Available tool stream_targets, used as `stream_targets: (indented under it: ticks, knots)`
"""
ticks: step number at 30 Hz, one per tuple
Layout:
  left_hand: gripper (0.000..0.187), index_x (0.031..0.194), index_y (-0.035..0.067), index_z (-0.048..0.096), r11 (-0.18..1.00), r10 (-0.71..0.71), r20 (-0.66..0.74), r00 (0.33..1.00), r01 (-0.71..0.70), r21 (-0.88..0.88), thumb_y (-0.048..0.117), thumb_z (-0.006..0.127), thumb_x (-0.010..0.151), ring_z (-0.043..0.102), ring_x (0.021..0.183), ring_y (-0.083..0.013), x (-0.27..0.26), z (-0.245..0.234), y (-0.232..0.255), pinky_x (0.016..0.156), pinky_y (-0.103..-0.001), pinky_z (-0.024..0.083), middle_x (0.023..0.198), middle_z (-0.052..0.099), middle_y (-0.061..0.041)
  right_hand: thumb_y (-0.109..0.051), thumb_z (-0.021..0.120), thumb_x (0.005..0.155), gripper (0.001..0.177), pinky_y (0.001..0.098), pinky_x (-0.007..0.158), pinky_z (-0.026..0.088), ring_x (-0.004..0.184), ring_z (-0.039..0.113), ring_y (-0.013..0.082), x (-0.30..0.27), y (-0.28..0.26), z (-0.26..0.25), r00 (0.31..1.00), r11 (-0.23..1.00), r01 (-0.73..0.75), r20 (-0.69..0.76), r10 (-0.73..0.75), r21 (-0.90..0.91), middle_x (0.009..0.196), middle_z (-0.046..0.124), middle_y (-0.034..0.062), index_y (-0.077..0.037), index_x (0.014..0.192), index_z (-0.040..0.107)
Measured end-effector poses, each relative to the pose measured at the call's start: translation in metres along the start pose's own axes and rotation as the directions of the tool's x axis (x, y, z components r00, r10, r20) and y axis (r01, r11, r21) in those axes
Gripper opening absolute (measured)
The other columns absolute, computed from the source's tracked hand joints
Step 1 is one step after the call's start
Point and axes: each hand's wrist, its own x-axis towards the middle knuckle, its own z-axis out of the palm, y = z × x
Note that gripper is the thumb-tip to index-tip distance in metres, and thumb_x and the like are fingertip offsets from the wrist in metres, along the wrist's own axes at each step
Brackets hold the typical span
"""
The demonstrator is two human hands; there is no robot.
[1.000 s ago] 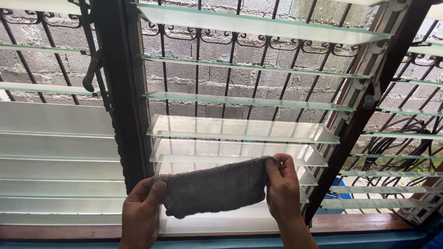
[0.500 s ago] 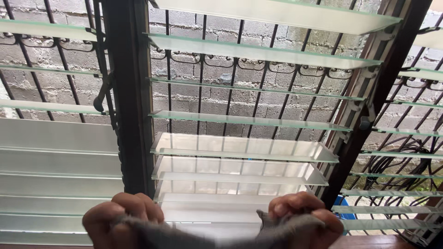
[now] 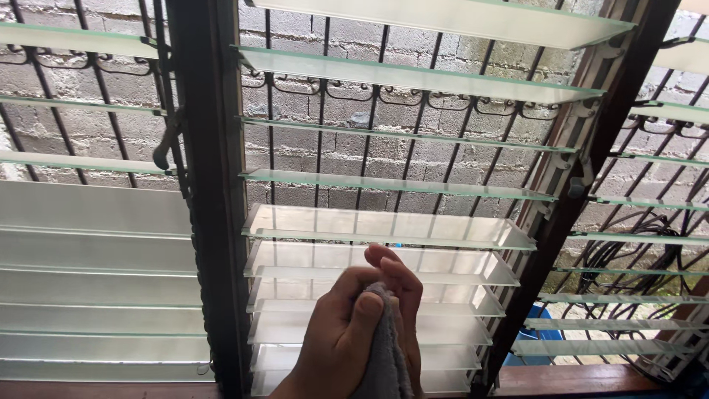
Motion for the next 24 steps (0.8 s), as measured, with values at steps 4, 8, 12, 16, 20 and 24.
stream_targets:
  ticks: [4,8,12,16,20,24]
  knots:
    - [0.040,0.092,0.002,0.068,0.977,-0.018,-0.176,0.984,0.055,0.208,0.041,0.063,0.098,0.056,0.068,-0.0073,0.003,-0.004,-0.012,0.061,-0.027,0.049,0.071,0.063,-0.001,-0.044,0.048,0.104,0.057,0.0469,0.120,0.037,0.142,0.048,0.0323,0.003,0.008,-0.031,0.985,0.928,-0.166,0.099,0.141,0.335,0.147,0.049,0.0222,0.000,0.140,0.043]
    - [0.037,0.092,0.001,0.067,0.991,-0.075,-0.310,0.948,0.104,0.079,0.038,0.065,0.097,0.053,0.067,-0.0074,0.009,-0.013,-0.021,0.058,-0.027,0.047,0.071,0.062,0.000,-0.060,0.052,0.103,0.085,0.0444,0.117,0.037,0.141,0.048,0.0331,-0.041,0.030,-0.053,0.937,0.693,-0.198,0.341,-0.074,0.693,0.152,0.046,0.0257,0.008,0.151,0.035]
    - [0.038,0.092,0.002,0.066,0.945,-0.128,-0.325,0.937,0.215,0.246,0.040,0.070,0.092,0.056,0.069,-0.0076,0.011,-0.022,-0.038,0.061,-0.027,0.050,0.072,0.063,0.000,-0.031,0.063,0.091,0.067,0.0513,0.110,0.050,0.128,0.062,0.0379,-0.055,0.080,-0.086,0.811,0.739,-0.546,0.028,0.585,0.395,0.140,0.060,0.0291,0.007,0.145,0.049]
    - [0.046,0.098,0.004,0.065,0.790,-0.175,-0.317,0.932,0.325,0.520,0.048,0.072,0.088,0.064,0.073,-0.0090,0.023,-0.039,-0.057,0.067,-0.028,0.054,0.076,0.068,-0.001,-0.032,0.052,0.094,0.059,0.0544,0.104,0.051,0.121,0.064,0.0378,-0.034,0.071,-0.103,0.640,0.458,-0.601,0.052,0.767,0.655,0.133,0.065,0.0276,0.007,0.139,0.053]
    - [0.050,0.112,0.006,0.062,0.750,-0.159,-0.352,0.922,0.345,0.565,0.049,0.069,0.087,0.063,0.073,-0.0180,0.047,-0.058,-0.063,0.068,-0.036,0.054,0.078,0.065,-0.008,-0.031,0.043,0.101,0.049,0.0548,0.106,0.048,0.123,0.063,0.0327,0.033,0.017,-0.122,0.722,0.720,-0.433,-0.270,0.638,0.543,0.130,0.066,0.0176,-0.001,0.137,0.055]
    - [0.046,0.108,0.003,0.065,0.609,0.209,-0.268,0.940,0.089,0.788,0.044,0.071,0.088,0.067,0.084,-0.0215,0.066,-0.083,-0.052,0.075,-0.037,0.056,0.089,0.068,-0.009,-0.021,0.035,0.112,0.041,0.0469,0.118,0.044,0.138,0.054,0.0351,0.099,0.016,-0.151,0.963,0.647,0.138,-0.050,-0.264,-0.750,0.145,0.055,0.0229,0.003,0.140,0.053]
